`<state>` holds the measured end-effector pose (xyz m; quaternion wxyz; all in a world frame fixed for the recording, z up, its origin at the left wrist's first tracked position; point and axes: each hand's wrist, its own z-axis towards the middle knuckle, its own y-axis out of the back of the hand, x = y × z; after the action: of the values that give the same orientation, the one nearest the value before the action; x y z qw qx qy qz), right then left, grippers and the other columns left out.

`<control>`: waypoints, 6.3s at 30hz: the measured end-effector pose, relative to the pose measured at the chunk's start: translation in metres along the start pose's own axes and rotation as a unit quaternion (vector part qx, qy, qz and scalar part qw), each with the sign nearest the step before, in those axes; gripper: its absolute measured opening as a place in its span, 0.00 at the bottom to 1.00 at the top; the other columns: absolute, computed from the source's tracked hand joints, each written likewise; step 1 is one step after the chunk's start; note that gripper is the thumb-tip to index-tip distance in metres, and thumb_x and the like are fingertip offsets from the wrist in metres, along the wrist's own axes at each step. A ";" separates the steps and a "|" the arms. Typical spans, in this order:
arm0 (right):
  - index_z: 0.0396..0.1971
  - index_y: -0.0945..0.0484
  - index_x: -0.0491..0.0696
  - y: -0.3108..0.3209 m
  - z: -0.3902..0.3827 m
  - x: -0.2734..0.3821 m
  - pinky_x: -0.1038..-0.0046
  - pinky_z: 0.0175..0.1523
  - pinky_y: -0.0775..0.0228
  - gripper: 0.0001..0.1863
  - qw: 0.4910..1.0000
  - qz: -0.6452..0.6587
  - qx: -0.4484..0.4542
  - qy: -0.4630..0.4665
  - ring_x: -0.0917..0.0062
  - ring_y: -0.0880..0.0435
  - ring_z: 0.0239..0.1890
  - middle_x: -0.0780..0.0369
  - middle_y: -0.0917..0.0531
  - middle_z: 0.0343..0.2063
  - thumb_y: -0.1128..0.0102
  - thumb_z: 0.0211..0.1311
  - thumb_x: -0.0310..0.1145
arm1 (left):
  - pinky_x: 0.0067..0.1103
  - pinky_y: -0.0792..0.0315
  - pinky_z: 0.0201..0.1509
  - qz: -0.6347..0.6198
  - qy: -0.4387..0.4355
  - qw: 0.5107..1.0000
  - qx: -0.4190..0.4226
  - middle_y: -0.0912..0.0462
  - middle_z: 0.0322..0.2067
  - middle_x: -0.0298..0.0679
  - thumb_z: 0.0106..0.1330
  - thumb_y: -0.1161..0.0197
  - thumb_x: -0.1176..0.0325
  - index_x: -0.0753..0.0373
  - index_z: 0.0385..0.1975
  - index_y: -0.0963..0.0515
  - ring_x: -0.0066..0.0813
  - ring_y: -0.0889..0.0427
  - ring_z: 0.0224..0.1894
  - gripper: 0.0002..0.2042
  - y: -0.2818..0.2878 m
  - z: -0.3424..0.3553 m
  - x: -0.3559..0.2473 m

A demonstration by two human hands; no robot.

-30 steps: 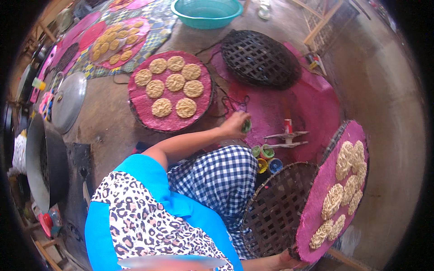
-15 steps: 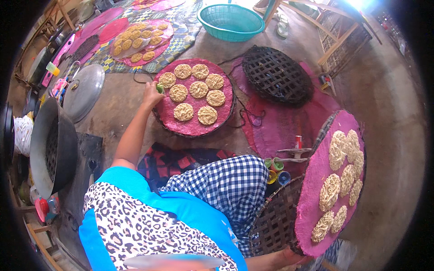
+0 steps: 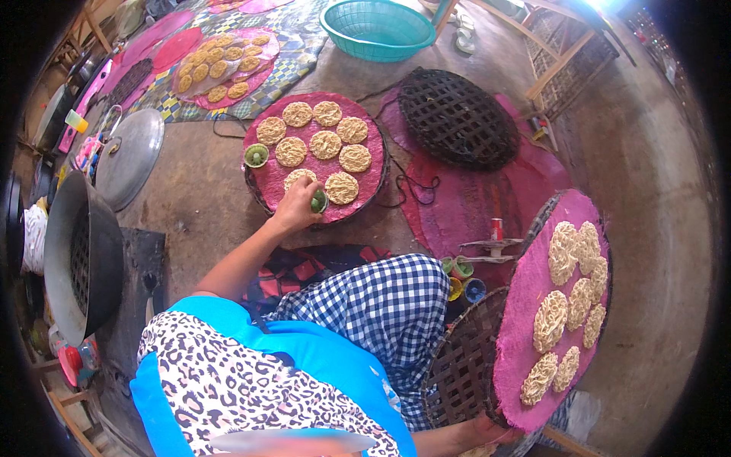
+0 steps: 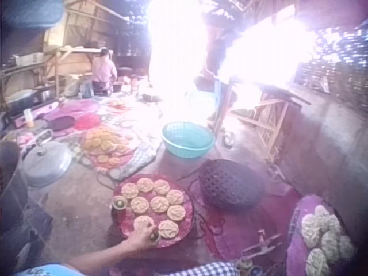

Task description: The person sits on the floor and uses a wooden press to extrude dough into noodle-like strands, placing them into small cups on a woven tray. They repeatedly scoop dough, press it, and arrange the formed noodles, then transfer a tray of finished portions to a steamer.

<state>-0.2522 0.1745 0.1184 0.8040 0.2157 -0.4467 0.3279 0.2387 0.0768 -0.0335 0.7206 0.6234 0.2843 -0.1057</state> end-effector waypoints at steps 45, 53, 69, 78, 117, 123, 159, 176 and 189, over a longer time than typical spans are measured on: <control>0.53 0.39 0.43 -0.411 -0.139 -0.115 0.66 0.58 0.41 0.31 0.808 0.212 0.494 -0.243 0.66 0.30 0.52 0.56 0.30 0.50 0.42 0.46 0.27 | 0.28 0.34 0.55 -0.610 0.198 0.725 -0.251 0.27 0.46 0.43 0.59 0.64 0.32 0.69 0.49 0.34 0.30 0.27 0.49 0.40 0.081 0.053 0.135; 0.53 0.38 0.43 -0.409 -0.143 -0.161 0.60 0.58 0.46 0.40 0.834 -0.120 0.539 -0.006 0.56 0.36 0.54 0.49 0.31 0.49 0.33 0.37 0.45 | 0.21 0.34 0.47 -0.516 0.173 0.761 -0.353 0.29 0.37 0.37 0.62 0.54 0.39 0.71 0.39 0.30 0.23 0.29 0.40 0.32 0.032 0.053 0.189; 0.57 0.40 0.41 -0.406 -0.124 -0.156 0.75 0.37 0.36 0.39 0.771 -0.019 0.537 -0.342 0.73 0.27 0.37 0.59 0.26 0.37 0.42 0.36 0.26 | 0.29 0.41 0.56 -0.395 0.268 0.758 -0.444 0.32 0.48 0.48 0.62 0.57 0.38 0.71 0.47 0.32 0.36 0.33 0.51 0.35 0.019 0.044 0.191; 0.50 0.32 0.49 -0.356 -0.061 -0.094 0.83 0.29 0.37 0.23 0.800 0.166 0.344 -0.463 0.87 0.27 0.27 0.69 0.23 0.29 0.44 0.51 0.25 | 0.47 0.68 0.66 0.101 0.015 0.983 -0.151 0.50 0.63 0.45 0.60 0.47 0.48 0.59 0.62 0.50 0.49 0.60 0.67 0.35 -0.056 -0.166 0.124; 0.45 0.25 0.46 0.040 -0.150 -0.051 0.65 0.56 0.37 0.16 0.739 -0.359 0.564 -0.084 0.60 0.29 0.51 0.56 0.27 0.49 0.46 0.55 0.31 | 0.42 0.68 0.68 0.216 0.038 0.975 0.023 0.51 0.65 0.42 0.59 0.54 0.42 0.55 0.63 0.46 0.40 0.59 0.68 0.34 -0.070 -0.190 0.109; 0.44 0.22 0.51 0.039 -0.155 -0.049 0.63 0.54 0.35 0.20 0.693 -0.444 0.567 0.037 0.60 0.27 0.47 0.56 0.25 0.47 0.51 0.49 0.25 | 0.42 0.58 0.65 0.103 0.151 0.983 -0.027 0.40 0.59 0.46 0.60 0.52 0.44 0.58 0.55 0.33 0.41 0.48 0.64 0.29 -0.055 -0.170 0.084; 0.47 0.28 0.52 -0.107 -0.176 -0.073 0.68 0.43 0.30 0.24 0.777 -0.157 0.610 0.026 0.66 0.21 0.41 0.56 0.23 0.41 0.39 0.46 0.38 | 0.29 0.30 0.44 -0.008 -0.388 0.796 0.465 0.19 0.37 0.43 0.56 0.39 0.55 0.56 0.44 0.24 0.38 0.21 0.41 0.18 0.024 -0.193 -0.168; 0.47 0.32 0.47 -0.012 -0.159 -0.055 0.67 0.50 0.29 0.26 0.679 0.425 -0.159 -0.576 0.66 0.22 0.39 0.52 0.21 0.36 0.53 0.61 0.54 | 0.18 0.30 0.37 -0.378 -0.126 0.785 0.474 0.21 0.27 0.34 0.59 0.39 0.55 0.67 0.33 0.24 0.21 0.24 0.31 0.18 -0.040 -0.122 -0.194; 0.60 0.45 0.44 -0.010 -0.085 -0.092 0.65 0.63 0.45 0.33 0.737 0.482 -0.171 -0.441 0.66 0.36 0.59 0.56 0.37 0.59 0.54 0.62 0.50 | 0.22 0.31 0.47 -0.380 -0.084 0.804 0.450 0.21 0.36 0.35 0.62 0.42 0.58 0.65 0.42 0.25 0.23 0.24 0.41 0.17 0.024 -0.101 -0.147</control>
<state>-0.2317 0.1914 -0.0039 0.2746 -0.0488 -0.8442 0.4579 0.1031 0.1487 0.0605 0.2825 0.7088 0.3567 -0.5390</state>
